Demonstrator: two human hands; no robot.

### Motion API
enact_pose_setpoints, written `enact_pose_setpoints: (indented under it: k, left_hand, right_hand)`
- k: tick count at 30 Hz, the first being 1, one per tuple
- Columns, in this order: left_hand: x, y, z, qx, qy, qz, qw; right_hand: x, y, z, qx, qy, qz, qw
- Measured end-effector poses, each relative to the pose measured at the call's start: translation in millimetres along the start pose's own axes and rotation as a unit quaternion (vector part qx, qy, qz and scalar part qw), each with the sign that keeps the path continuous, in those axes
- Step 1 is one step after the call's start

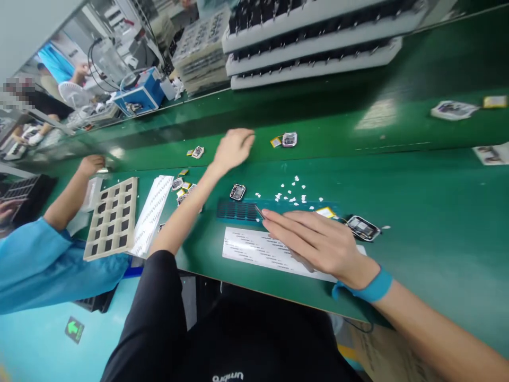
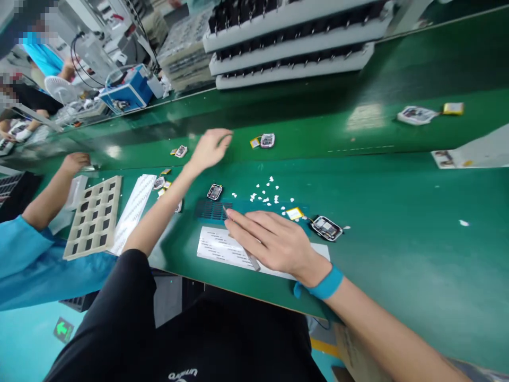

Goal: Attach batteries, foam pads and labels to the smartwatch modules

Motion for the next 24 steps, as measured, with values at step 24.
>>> enact_pose_setpoints:
  k: [24]
  left_hand:
    - [-163.2,101.6,16.1,-0.566,-0.013,-0.039,0.823]
  right_hand:
    - [-9.1,29.0,9.7,0.054,-0.009,0.244,0.968]
Point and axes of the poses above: each hand's wrist, its own x-axis towards the middle knuckle, its own z-axis out of the palm, y = z × x, the point moved 6 cm from there along x, towards the middle knuckle, and after that the axes turned 3 degrees about z, right-handed, at the moved point
